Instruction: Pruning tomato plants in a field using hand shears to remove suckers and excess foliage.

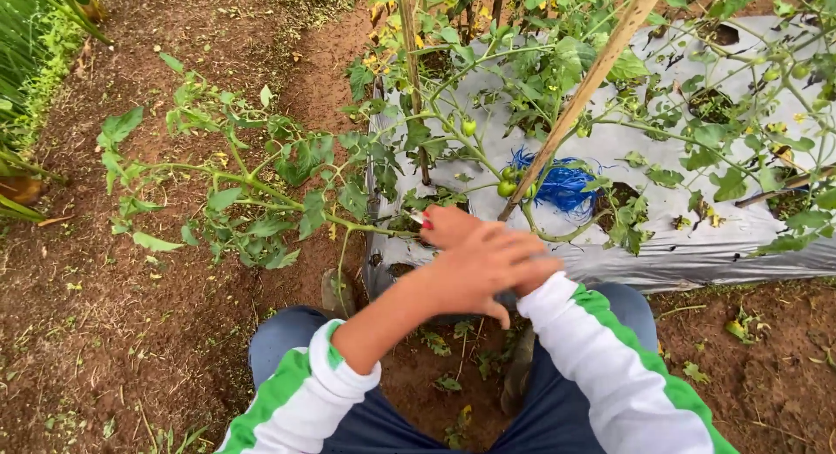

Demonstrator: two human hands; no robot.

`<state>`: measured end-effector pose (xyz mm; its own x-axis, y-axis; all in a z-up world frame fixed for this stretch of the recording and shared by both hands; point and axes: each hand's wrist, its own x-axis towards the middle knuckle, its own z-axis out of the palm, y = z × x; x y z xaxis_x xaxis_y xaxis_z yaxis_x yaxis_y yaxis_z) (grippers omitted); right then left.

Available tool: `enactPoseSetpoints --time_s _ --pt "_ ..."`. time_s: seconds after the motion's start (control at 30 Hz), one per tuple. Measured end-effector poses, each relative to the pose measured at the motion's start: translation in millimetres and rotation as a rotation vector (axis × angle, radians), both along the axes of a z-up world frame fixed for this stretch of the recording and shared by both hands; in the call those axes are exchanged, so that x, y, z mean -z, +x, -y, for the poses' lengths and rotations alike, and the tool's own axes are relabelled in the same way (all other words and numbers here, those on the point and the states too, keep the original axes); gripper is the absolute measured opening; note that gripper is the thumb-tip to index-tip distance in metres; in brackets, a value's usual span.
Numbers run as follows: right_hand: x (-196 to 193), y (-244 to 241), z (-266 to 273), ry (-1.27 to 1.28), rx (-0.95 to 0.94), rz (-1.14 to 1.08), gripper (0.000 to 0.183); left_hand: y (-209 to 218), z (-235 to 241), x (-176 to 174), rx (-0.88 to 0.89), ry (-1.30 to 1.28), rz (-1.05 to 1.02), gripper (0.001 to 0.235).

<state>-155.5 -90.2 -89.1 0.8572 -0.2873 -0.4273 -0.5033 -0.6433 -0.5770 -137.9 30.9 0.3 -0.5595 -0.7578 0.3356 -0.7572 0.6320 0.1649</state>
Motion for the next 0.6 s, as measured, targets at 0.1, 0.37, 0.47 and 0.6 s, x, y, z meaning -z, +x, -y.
enactPoseSetpoints --time_s 0.1,0.37,0.47,0.6 --pt "1.1 -9.8 25.4 -0.065 0.041 0.032 0.045 67.0 11.2 -17.3 -0.136 -0.174 -0.316 0.084" --pt "-26.7 -13.3 46.4 -0.081 0.331 0.261 0.048 201.0 33.8 36.7 -1.166 -0.212 -0.436 0.016" --pt "-30.2 -17.7 47.6 -0.069 0.350 0.278 0.045 205.9 32.2 50.0 -1.136 -0.031 -0.570 0.022" --pt "-23.9 -21.3 48.8 -0.046 0.361 0.259 0.045 193.6 33.6 39.4 -1.076 0.112 -0.663 0.025"
